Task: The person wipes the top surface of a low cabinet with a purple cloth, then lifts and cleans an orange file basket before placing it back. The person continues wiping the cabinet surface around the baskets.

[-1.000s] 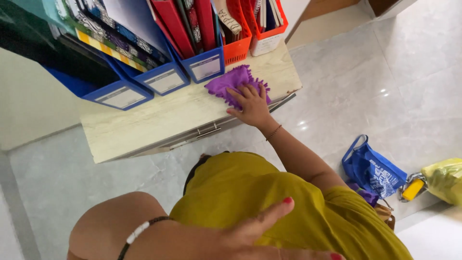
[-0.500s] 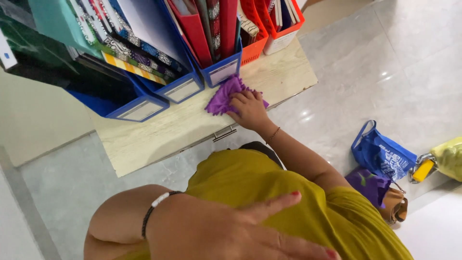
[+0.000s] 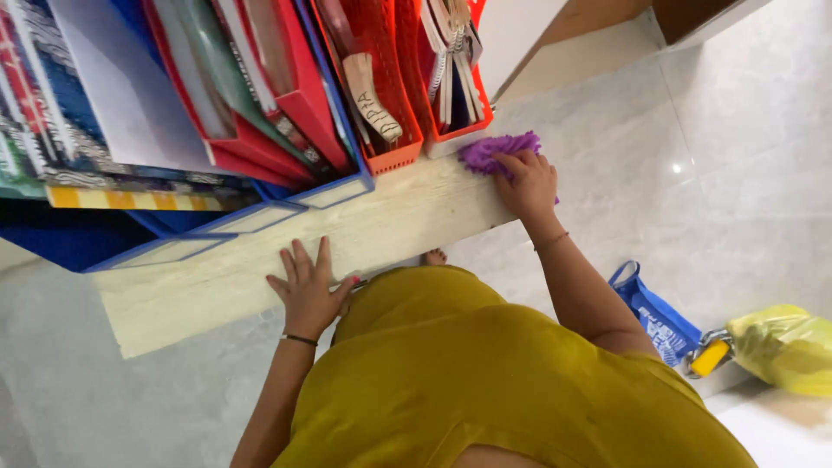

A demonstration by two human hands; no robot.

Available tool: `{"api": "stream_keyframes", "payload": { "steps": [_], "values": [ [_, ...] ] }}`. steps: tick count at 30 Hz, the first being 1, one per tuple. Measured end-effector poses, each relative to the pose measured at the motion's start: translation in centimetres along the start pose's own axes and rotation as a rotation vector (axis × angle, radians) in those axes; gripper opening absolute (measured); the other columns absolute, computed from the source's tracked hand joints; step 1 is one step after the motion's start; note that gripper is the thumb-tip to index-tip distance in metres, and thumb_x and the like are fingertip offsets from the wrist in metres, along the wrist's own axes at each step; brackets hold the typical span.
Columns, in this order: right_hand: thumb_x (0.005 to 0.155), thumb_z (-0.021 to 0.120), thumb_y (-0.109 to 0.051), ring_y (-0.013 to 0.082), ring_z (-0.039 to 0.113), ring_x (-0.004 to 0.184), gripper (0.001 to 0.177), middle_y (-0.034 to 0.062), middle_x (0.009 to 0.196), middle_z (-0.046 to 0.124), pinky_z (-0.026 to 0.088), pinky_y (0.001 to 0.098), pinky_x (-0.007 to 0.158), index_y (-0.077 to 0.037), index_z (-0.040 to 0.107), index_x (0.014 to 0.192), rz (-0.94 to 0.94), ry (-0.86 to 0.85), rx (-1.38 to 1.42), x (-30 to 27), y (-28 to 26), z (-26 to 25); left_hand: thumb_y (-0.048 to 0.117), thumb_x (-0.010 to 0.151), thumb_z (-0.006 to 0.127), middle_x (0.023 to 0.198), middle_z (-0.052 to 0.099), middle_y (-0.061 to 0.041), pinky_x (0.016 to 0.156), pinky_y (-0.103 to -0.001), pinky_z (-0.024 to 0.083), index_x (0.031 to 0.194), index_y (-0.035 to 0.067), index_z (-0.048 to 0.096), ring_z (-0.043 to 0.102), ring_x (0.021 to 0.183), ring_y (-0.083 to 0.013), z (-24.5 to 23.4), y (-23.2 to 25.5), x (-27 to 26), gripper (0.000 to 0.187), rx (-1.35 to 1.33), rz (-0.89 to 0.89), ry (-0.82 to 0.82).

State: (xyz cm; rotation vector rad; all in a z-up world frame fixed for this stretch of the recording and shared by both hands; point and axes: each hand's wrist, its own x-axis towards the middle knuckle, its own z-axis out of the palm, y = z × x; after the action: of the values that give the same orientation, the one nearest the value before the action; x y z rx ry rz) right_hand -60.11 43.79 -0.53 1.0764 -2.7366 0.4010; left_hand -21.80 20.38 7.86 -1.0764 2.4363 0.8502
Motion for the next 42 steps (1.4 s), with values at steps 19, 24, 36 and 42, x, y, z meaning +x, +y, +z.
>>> {"api": "stream_keyframes", "payload": {
  "steps": [19,24,36,42],
  "values": [
    [0.097,0.065,-0.025,0.0486,0.068,0.076,0.021,0.0138,0.096,0.064,0.058,0.0562,0.066,-0.007,0.075,0.097,-0.240,0.039,0.338,21.7,-0.3,8.6,0.073,0.091,0.049,0.174,-0.007,-0.007,0.121,-0.065,-0.013,0.165,0.043,0.010,-0.011,0.159,-0.0317,2.6,1.0,1.4,0.089,-0.026,-0.226,0.133],
    [0.089,0.076,-0.031,0.0390,0.069,0.079,0.013,0.0015,0.099,0.062,0.059,0.0519,0.066,-0.019,0.077,0.093,-0.321,0.130,0.281,14.8,-0.7,4.4,0.072,0.092,0.050,0.174,-0.008,-0.009,0.118,-0.065,-0.020,0.165,0.042,0.010,-0.014,0.158,-0.0320,2.6,0.8,1.1,0.089,-0.091,-0.184,0.121],
    [0.080,0.081,-0.037,0.0261,0.064,0.095,0.020,-0.0037,0.105,0.066,0.052,0.0404,0.069,-0.033,0.078,0.099,-0.263,0.121,-0.002,-5.9,-9.3,-1.0,0.045,0.096,0.064,0.172,0.010,-0.018,0.121,-0.066,-0.008,0.167,0.029,0.011,0.006,0.159,-0.0345,0.4,-6.1,-0.8,0.090,-0.175,0.243,0.047],
    [0.097,0.063,-0.043,0.0318,0.055,0.134,0.034,0.0081,0.134,0.065,0.030,0.0497,0.108,-0.021,0.065,0.122,-0.672,-0.044,0.494,-10.6,-29.7,0.0,0.054,0.084,0.075,0.169,0.020,-0.023,0.118,-0.071,0.013,0.162,0.019,0.034,0.025,0.153,-0.0429,2.4,-6.6,0.0,0.095,0.017,0.698,0.412]
  ]
}}
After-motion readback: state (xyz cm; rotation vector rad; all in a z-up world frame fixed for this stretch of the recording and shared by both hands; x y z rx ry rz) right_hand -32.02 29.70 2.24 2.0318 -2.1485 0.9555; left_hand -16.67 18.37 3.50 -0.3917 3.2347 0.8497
